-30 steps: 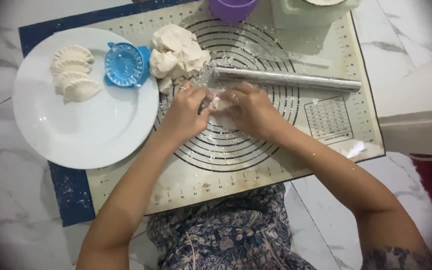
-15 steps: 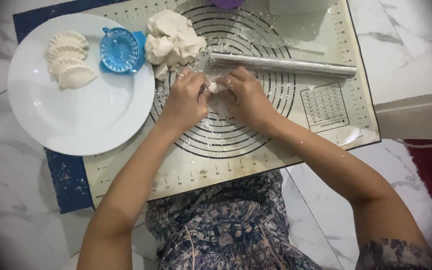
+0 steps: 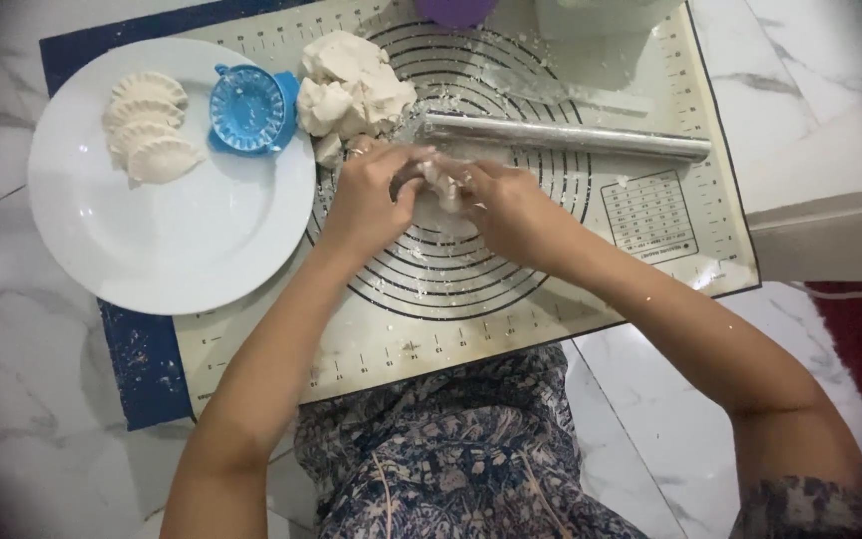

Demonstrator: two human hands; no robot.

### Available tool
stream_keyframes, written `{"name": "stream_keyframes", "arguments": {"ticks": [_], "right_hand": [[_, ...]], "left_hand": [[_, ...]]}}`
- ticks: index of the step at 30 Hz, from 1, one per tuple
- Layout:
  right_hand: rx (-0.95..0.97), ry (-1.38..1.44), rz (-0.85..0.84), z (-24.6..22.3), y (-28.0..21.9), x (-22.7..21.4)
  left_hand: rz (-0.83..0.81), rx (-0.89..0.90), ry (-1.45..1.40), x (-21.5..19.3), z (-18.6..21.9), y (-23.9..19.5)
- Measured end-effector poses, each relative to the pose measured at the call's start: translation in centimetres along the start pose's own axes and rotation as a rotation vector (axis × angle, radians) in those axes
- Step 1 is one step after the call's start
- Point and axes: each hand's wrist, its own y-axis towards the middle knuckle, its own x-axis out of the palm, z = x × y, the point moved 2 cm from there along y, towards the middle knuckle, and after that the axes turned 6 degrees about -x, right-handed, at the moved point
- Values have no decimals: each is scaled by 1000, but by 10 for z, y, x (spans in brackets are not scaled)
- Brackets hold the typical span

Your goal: A person uses a manual plastic mold to shape and seal individual dumplings from dough on a floor mat.

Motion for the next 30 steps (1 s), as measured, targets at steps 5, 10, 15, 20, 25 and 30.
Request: {"name": "stream_keyframes", "arguments": {"ticks": [5,10,15,20,25,30], "right_hand": [[-114,-16,-46,24,9,6],[-108,28,21,27,14,14],[-225,-101,110,30,16,22],[-321,-241,159,25,22,24],[-336,-298,191,26,28,27],[-353,-281,199,19,28,17]], "left_hand": [[-87,-30,-52,-1,-21,-3],[-182,-59,-82,2,-20,-3],[-152,-75,-29,6,-27,-2],[-157,-80,24,3,-21,0],[-157,-99,28,1,-23,0],[-134,-117,-21,-8,-21,0]]}}
